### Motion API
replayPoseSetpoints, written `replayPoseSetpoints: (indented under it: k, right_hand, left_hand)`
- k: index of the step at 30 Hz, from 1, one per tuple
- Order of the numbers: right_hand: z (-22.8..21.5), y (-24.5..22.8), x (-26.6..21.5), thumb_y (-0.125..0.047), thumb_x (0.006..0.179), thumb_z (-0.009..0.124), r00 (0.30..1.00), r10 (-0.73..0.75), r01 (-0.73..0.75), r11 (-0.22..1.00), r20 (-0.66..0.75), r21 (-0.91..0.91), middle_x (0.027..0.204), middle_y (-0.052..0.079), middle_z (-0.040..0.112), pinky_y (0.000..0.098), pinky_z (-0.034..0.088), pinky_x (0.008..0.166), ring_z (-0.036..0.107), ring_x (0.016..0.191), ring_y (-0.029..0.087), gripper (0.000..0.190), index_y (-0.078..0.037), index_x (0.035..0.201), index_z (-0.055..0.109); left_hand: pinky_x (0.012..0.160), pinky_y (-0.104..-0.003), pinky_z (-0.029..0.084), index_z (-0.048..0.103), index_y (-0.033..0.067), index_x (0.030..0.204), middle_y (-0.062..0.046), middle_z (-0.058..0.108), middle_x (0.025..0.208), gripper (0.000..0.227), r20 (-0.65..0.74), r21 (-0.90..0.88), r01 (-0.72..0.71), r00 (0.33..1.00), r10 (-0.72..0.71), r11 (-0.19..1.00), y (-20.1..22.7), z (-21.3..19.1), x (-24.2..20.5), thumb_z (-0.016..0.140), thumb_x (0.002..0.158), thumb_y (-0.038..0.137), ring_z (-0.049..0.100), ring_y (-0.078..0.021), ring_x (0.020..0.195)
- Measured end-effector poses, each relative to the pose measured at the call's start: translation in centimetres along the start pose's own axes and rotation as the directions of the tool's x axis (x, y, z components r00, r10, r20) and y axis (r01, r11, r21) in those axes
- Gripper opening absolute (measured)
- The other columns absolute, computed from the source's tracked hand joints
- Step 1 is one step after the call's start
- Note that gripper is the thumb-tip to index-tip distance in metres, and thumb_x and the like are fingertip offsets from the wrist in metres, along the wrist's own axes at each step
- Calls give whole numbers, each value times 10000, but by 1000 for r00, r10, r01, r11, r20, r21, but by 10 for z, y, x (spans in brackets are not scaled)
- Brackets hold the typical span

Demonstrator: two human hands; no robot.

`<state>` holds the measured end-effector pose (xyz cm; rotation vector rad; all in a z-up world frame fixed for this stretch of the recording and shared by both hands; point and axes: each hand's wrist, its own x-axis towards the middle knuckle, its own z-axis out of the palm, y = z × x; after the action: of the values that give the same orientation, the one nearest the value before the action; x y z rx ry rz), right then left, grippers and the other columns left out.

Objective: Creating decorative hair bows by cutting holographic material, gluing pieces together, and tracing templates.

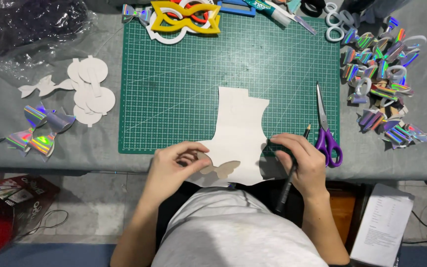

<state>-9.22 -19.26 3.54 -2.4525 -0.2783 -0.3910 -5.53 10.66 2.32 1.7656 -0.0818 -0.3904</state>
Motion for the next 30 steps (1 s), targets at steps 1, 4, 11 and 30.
replayPoseSetpoints:
  k: [1, 4, 11, 30]
  right_hand:
    - [-2, 2, -2, -267, 1016, 663, 1000, -6, 6, 1000, 4, 28, 1107, 127, 739, 340, 595, 828, 740, 997, 274, 257, -32, 1105, 722]
    - [2, 19, -11, -503, 1163, 362, 988, -68, 84, 990, -141, 113, 1176, 150, 701, 372, 587, 975, 717, 1085, 287, 593, 2, 1143, 674]
    - [1, 25, -8, -571, 1163, 279, 946, 62, 27, 963, -318, 268, 1226, 177, 616, 310, 593, 928, 699, 981, 229, 714, 56, 1202, 618]
    - [27, -16, 15, -166, 827, 848, 998, -47, 48, 998, 41, -35, 1177, 73, 727, 352, 584, 859, 720, 1020, 258, 335, -71, 1123, 724]
  left_hand:
    - [610, -193, 555, 807, 73, 1022, -16, 775, 825, 237, 18, -1, 21, 1000, -20, 1000, 0, 2, 0, 853, 800, 142, 696, -37, 709]
    - [613, -201, 541, 809, 58, 976, -33, 771, 791, 183, 68, 9, 16, 998, -17, 1000, 2, 4, 1, 845, 813, 133, 686, -50, 687]
    - [640, -216, 553, 810, 58, 955, -12, 802, 871, 151, 142, 20, -88, 986, 84, 996, 8, 12, 5, 821, 829, 140, 686, -72, 701]
    - [611, -242, 633, 721, 1, 1027, -106, 806, 862, 200, 22, 31, -68, 997, 67, 997, 16, 29, 80, 772, 883, 130, 801, -140, 719]
